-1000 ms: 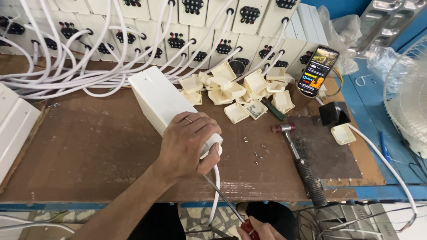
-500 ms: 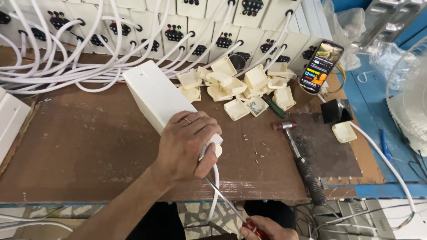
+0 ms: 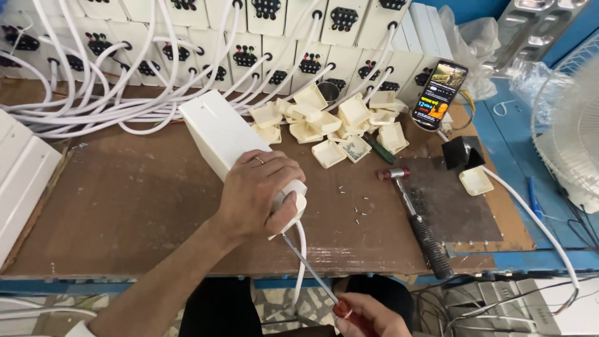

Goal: Assembling and wiring a white rectangular electrical box at a manual workstation.

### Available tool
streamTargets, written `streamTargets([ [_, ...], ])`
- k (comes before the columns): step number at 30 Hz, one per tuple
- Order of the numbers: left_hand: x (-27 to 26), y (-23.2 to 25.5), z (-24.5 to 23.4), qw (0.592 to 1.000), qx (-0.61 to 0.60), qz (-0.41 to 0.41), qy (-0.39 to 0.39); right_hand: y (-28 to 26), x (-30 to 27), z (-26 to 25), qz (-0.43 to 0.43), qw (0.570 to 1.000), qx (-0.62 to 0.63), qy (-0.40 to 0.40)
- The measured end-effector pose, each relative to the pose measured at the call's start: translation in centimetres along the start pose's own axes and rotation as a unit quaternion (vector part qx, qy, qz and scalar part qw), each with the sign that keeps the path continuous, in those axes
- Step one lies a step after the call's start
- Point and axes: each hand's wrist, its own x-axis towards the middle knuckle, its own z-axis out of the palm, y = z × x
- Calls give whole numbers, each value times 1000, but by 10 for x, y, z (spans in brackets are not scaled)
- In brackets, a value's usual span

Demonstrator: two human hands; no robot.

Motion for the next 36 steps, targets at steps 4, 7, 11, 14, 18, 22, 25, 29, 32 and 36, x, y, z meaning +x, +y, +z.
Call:
streamTargets([
  [4,2,-5,-4,1000,12,12,-15,86,13,-45,-72,997,11,-18],
  [7,1,-5,-10,999,-22,8,-29,96,17,-48,-190,981,36,-26],
  [11,1,-8,-8,998,-42,10,-49,13,-19,-13,-175,971,-47,154],
  [14,-3,-12,-7,998,-31,17,-45,-15,-23,-7,-152,961,-86,216],
  [18,-6,-14,-4,999,-23,12,-40,-39,-23,-10,-102,970,-107,191],
  [22,-5,-12,-5,999,-27,12,-40,-53,-27,-10,-107,963,-146,199],
  [25,-4,-12,-3,999,-29,1,-41,-57,-26,-12,-94,959,-168,207],
  [29,-7,-19,1,997,-78,-5,-17,-79,-25,-12,-129,947,-226,188],
  [32,0,-43,5,983,-179,-37,4,-97,-28,-10,-134,939,-249,196],
  [36,25,-67,-21,988,-84,-106,69,-93,-28,-6,-227,875,-378,200],
])
